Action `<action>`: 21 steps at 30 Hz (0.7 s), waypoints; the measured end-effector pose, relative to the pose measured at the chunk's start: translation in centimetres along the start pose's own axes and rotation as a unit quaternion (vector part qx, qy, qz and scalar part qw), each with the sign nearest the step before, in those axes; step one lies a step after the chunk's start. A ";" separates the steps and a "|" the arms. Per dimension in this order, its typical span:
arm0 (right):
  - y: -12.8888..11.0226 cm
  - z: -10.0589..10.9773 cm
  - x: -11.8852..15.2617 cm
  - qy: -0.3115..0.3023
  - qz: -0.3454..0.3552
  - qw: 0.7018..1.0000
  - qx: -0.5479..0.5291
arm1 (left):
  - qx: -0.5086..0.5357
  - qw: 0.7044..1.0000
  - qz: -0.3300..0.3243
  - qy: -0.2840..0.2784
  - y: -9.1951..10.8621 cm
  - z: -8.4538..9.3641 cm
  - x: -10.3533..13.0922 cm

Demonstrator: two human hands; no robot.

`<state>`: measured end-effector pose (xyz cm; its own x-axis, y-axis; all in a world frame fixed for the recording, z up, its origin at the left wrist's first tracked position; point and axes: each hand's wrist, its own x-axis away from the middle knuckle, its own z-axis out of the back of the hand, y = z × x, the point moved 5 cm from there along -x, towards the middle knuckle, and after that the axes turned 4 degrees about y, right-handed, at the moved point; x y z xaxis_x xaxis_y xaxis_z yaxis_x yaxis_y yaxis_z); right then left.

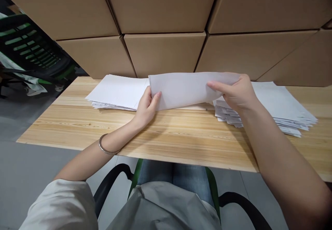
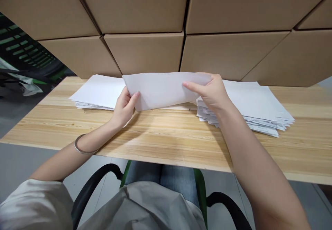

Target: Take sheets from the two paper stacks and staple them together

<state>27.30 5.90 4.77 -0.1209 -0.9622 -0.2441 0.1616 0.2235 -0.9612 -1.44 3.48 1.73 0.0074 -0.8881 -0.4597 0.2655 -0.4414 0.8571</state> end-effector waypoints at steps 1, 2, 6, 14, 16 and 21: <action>-0.2 0.0 0.1 0.007 0.013 1.000 -0.011 | 0.003 1.000 -0.004 0.006 0.1 0.0 0.0; -0.3 0.0 0.1 0.010 0.023 0.999 -0.023 | 0.009 1.000 -0.010 0.014 0.2 0.0 0.1; -0.6 -0.5 0.3 -0.032 0.002 0.999 -0.026 | 0.051 0.998 -0.001 0.026 0.3 -0.1 0.2; -0.9 -0.7 0.4 -0.078 0.000 0.997 -0.012 | 0.038 0.999 -0.005 0.034 -0.1 0.1 0.3; -0.5 -0.3 0.3 -0.064 -0.006 0.998 -0.001 | 0.035 0.999 0.002 0.018 -0.4 -0.2 0.4; -0.8 0.5 0.5 -0.023 -0.001 0.999 0.041 | 0.038 0.999 0.030 0.013 -0.5 -0.1 0.3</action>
<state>27.60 5.14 5.45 -0.0754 -0.9691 -0.2349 0.2416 0.2108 -0.9472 -1.42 3.43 1.17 0.0471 -0.9101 -0.4118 0.1897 -0.3966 0.8982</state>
